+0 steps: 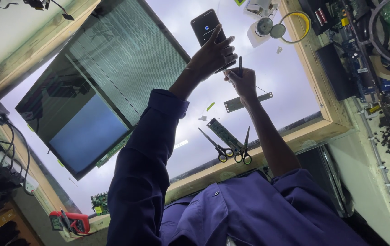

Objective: Diagnosing and repairing a television circuit board using a multimeter, magnifying glass, and tweezers.

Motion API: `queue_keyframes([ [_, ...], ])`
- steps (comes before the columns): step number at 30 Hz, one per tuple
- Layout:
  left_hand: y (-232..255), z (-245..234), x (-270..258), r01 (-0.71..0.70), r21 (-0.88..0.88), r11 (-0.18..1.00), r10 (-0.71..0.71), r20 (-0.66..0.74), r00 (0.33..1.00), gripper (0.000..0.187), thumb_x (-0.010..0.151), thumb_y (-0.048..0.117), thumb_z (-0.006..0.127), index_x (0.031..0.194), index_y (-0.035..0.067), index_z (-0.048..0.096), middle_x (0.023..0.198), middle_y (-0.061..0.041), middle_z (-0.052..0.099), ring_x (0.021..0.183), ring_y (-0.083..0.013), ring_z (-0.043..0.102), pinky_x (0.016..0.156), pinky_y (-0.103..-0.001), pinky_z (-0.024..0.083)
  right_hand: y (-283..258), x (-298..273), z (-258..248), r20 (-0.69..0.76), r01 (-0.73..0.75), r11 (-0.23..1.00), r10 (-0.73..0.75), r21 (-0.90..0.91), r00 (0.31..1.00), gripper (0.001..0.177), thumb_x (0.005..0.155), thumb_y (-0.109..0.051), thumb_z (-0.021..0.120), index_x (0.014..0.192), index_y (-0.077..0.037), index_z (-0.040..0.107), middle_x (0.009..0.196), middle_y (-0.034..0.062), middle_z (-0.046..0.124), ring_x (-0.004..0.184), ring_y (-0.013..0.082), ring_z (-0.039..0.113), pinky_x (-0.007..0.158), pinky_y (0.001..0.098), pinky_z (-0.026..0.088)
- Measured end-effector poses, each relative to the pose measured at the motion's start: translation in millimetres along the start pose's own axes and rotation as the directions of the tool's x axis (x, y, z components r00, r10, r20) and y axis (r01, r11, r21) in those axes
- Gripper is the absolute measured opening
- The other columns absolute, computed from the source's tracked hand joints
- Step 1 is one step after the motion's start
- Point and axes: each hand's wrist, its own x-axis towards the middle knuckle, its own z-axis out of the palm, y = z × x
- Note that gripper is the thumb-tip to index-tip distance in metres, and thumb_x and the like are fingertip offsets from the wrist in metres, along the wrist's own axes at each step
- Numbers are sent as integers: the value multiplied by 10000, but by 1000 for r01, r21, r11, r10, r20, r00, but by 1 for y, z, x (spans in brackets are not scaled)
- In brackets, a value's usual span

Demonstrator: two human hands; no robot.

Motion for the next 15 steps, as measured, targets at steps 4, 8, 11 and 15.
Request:
queue_keyframes([
  [4, 0, -2, 0, 2, 21, 1000, -2, -41, 999, 404, 862, 224, 733, 1252, 288, 647, 1192, 77, 675, 1361, -251, 428, 1136, -657, 198, 7, 2, 4, -12, 24, 997, -24, 77, 1000, 99, 826, -82, 755, 759, -21, 715, 622, 98, 689, 535, 89, 601, 565, 198, 477],
  [8, 0, -3, 0, -3, 43, 999, 3, -9, 1000, 492, 834, 222, 743, 1302, 303, 617, 1216, 74, 666, 1352, -255, 428, 1126, -658, 212, 3, -2, 6, -44, 30, 998, -28, 52, 999, 84, 818, -99, 741, 772, -30, 727, 623, 88, 687, 517, 75, 555, 542, 195, 447],
  [11, 7, 5, -1, 22, 43, 999, -22, 8, 1000, 561, 828, 247, 731, 1361, 305, 562, 1317, 53, 607, 1389, -276, 368, 1130, -662, 201, 1, -4, 0, -8, 44, 999, -44, -4, 999, 153, 839, -156, 742, 765, -24, 722, 558, 37, 614, 450, 45, 450, 448, 181, 344],
  [15, 30, -13, -7, 167, 52, 985, -174, 202, 964, 1097, 687, 347, 791, 1579, 248, 161, 1635, -18, 197, 1509, -285, 109, 1167, -682, 102, -4, -16, -14, 43, 210, 951, -205, -227, 978, 239, 894, -224, 684, 1024, -34, 748, 453, 4, 519, 370, 48, 430, 383, 190, 335],
])
